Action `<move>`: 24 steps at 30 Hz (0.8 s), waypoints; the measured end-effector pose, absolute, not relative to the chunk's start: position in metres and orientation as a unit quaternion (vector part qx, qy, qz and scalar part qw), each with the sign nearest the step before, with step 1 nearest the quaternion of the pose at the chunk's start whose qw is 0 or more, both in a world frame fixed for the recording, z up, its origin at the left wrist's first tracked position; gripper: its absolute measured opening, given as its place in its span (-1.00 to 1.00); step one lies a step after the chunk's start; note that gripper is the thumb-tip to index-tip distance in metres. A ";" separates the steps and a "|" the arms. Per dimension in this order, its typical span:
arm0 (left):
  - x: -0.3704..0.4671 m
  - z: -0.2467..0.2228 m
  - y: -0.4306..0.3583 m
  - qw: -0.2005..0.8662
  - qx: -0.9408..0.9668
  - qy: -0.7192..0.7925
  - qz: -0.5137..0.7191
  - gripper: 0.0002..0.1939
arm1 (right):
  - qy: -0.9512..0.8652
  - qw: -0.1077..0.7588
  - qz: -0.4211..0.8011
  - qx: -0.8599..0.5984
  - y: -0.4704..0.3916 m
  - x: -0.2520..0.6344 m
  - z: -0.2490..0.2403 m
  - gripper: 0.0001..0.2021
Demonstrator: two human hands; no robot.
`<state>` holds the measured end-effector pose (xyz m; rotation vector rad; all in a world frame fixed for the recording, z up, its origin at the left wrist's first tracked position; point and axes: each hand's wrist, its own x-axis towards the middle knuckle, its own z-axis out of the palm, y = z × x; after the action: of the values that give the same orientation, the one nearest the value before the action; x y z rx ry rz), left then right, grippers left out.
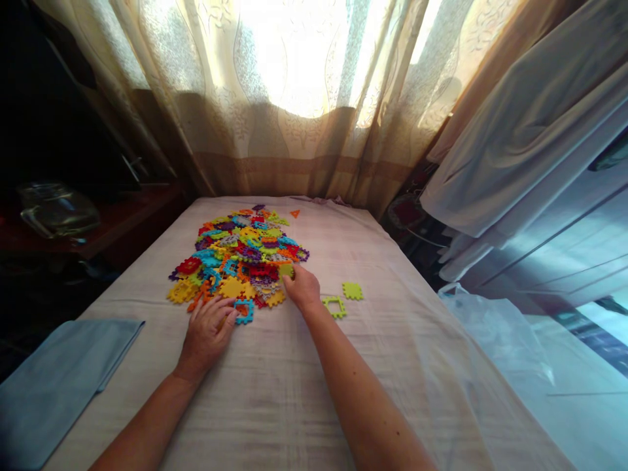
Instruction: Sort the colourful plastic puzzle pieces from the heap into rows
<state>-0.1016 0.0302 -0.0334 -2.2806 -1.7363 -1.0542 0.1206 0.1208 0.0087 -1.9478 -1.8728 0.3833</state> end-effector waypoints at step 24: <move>-0.101 -0.032 0.033 0.070 -0.757 -0.559 -0.331 -0.71 | -0.547 0.300 0.084 -0.777 0.097 0.291 -0.032 -0.61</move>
<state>-0.1014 0.0332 -0.0321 -2.2777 -1.6814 -0.9956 0.2912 0.0972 -0.0317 -2.0632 -1.4508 0.2225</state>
